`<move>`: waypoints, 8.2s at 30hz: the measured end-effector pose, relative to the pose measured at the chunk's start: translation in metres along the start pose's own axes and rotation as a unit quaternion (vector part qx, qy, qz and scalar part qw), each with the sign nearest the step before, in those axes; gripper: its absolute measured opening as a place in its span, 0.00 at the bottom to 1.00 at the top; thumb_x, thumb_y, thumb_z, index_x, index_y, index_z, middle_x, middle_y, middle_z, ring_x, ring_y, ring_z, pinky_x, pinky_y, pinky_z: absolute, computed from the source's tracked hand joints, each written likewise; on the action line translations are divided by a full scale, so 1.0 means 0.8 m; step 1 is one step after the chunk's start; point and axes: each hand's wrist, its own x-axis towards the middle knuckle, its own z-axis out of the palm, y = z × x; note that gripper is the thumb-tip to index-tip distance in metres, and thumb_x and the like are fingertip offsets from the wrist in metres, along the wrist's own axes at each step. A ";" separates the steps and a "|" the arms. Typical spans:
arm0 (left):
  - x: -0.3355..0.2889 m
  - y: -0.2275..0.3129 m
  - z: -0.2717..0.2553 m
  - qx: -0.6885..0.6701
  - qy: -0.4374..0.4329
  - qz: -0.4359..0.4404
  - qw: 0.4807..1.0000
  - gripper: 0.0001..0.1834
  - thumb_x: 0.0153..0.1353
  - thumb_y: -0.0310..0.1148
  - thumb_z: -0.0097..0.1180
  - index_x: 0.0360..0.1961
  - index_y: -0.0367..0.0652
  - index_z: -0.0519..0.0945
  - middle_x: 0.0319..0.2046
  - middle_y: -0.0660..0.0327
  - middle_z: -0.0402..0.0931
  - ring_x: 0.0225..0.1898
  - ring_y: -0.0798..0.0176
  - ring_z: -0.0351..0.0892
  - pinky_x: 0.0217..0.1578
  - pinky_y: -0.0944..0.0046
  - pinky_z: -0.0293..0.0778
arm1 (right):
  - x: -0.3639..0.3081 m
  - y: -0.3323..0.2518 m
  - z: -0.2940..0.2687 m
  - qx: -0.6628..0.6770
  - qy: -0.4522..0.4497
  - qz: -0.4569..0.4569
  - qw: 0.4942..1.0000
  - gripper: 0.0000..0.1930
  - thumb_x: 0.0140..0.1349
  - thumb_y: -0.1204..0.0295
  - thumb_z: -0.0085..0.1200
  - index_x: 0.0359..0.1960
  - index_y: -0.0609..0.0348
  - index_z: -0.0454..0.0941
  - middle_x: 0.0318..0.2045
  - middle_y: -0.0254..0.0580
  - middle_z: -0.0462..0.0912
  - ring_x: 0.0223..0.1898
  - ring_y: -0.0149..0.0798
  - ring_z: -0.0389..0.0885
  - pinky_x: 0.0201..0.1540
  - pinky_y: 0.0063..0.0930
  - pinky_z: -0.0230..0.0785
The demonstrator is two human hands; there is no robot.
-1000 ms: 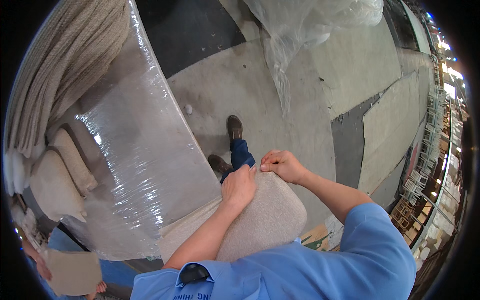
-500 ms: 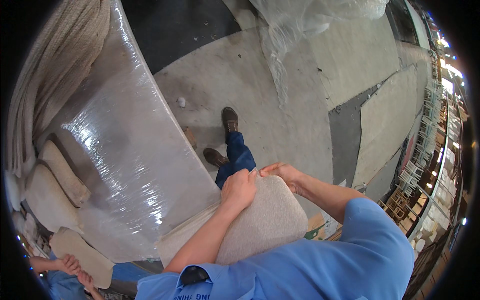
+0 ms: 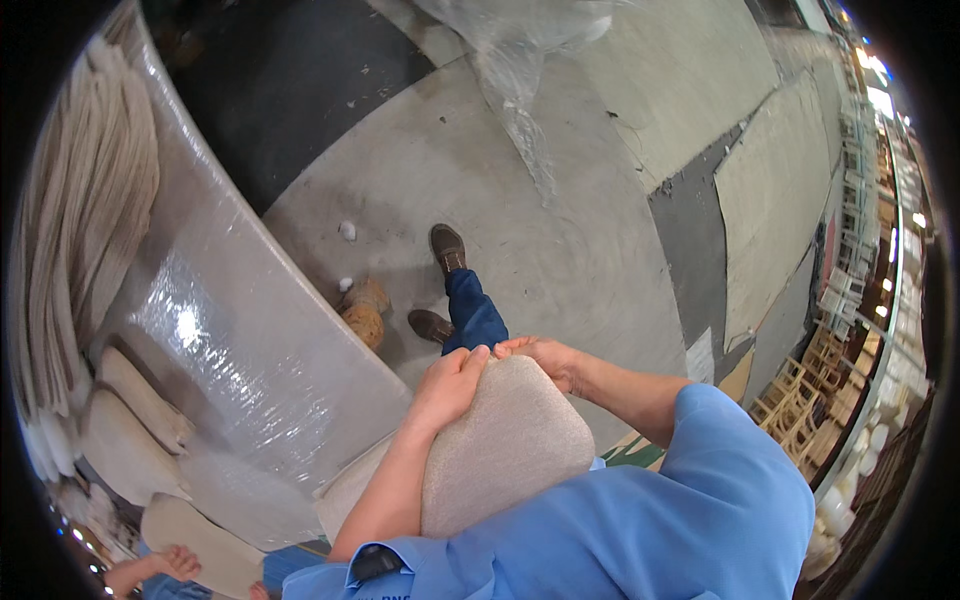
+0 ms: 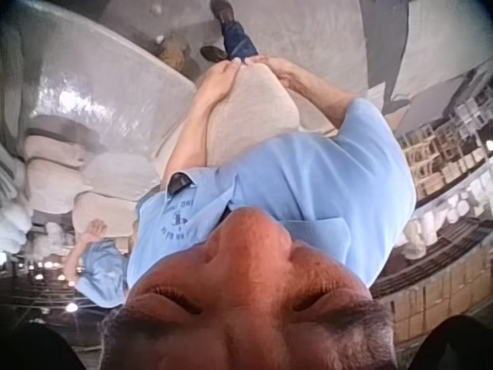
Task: The person folds beige fabric cushions one at a time and stacks them on a table. They occasionally pick up white foam inserts and place them on the table. The person works alongside other workers in a factory setting.
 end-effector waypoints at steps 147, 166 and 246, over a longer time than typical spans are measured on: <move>-0.197 -0.115 -0.014 -0.368 0.060 0.226 0.900 0.23 0.81 0.47 0.51 0.54 0.35 0.78 0.42 0.53 0.86 0.45 0.55 0.83 0.48 0.51 0.77 | -0.080 0.178 0.119 -0.124 0.031 -0.389 0.912 0.23 0.78 0.50 0.56 0.63 0.52 0.73 0.54 0.39 0.79 0.61 0.39 0.72 0.62 0.49 0.68; -0.156 -0.094 0.013 0.141 0.421 0.158 0.882 0.21 0.71 0.46 0.61 0.51 0.37 0.79 0.45 0.37 0.85 0.51 0.31 0.83 0.49 0.39 0.76 | 0.068 0.174 0.077 0.179 -0.012 -0.327 0.928 0.21 0.80 0.62 0.46 0.65 0.61 0.76 0.60 0.52 0.84 0.55 0.52 0.86 0.59 0.54 0.80; -0.119 -0.007 -0.042 0.017 0.255 0.244 0.935 0.20 0.80 0.46 0.53 0.57 0.41 0.82 0.44 0.57 0.85 0.48 0.62 0.82 0.53 0.59 0.77 | -0.030 0.075 0.138 0.153 -0.008 -0.386 0.910 0.36 0.81 0.36 0.32 0.65 0.53 0.76 0.58 0.48 0.84 0.58 0.50 0.85 0.63 0.54 0.79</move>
